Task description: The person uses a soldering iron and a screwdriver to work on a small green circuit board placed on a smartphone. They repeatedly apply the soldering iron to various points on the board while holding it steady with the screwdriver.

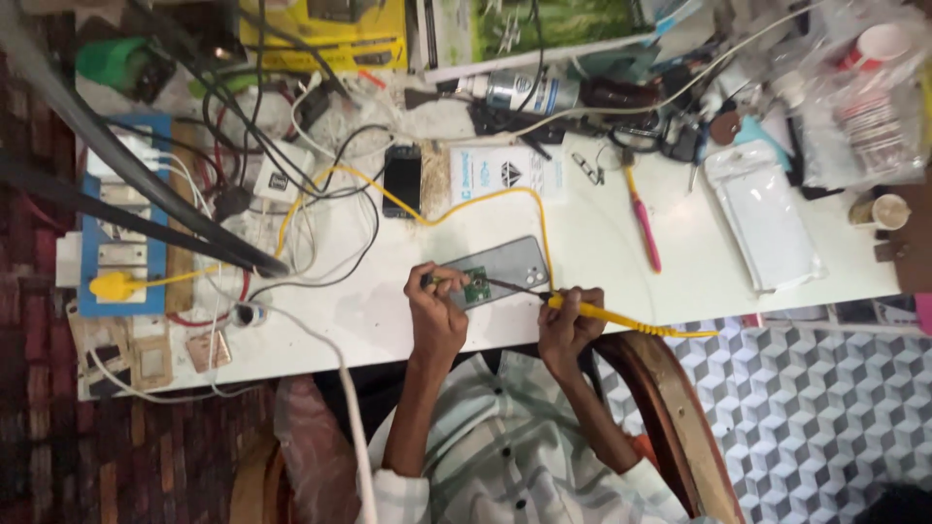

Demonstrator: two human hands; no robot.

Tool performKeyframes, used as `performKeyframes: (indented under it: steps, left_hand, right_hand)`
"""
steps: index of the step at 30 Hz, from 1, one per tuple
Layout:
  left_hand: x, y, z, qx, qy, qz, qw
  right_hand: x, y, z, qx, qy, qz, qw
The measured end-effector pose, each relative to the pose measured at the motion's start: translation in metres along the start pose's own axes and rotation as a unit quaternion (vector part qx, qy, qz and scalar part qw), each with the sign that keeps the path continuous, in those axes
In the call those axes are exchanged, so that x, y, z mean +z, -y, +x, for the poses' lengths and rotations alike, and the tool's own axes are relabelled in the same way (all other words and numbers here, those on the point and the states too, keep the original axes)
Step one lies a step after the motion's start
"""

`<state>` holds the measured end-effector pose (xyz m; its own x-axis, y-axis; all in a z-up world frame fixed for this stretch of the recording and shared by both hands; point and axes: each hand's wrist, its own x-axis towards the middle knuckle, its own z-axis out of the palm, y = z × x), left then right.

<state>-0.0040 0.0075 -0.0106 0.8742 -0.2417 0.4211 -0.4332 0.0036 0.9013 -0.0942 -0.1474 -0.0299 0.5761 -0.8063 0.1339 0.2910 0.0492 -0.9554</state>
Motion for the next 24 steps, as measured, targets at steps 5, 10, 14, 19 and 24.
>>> performKeyframes:
  steps: [5, 10, 14, 19, 24]
  left_hand:
    - [0.000, -0.004, 0.003, -0.010, -0.002, 0.003, 1.000]
    - [0.001, -0.009, 0.008, 0.001, 0.000, 0.013, 1.000]
    - [0.001, -0.015, 0.002, -0.006, -0.006, 0.012, 1.000]
    - [0.002, -0.014, 0.008, 0.002, -0.004, -0.001, 1.000]
    - [0.002, -0.011, 0.003, 0.003, -0.008, 0.023, 1.000]
  right_hand:
    - [0.003, 0.002, 0.012, 0.021, -0.039, 0.051, 0.998]
    - [0.004, 0.004, 0.019, 0.034, -0.052, 0.068, 0.996]
    - [-0.001, 0.007, 0.013, 0.027, -0.039, 0.064, 0.997]
    - [0.006, 0.010, 0.016, 0.009, -0.040, 0.036, 0.999]
    - [0.003, 0.013, 0.014, 0.023, -0.013, -0.003, 1.000]
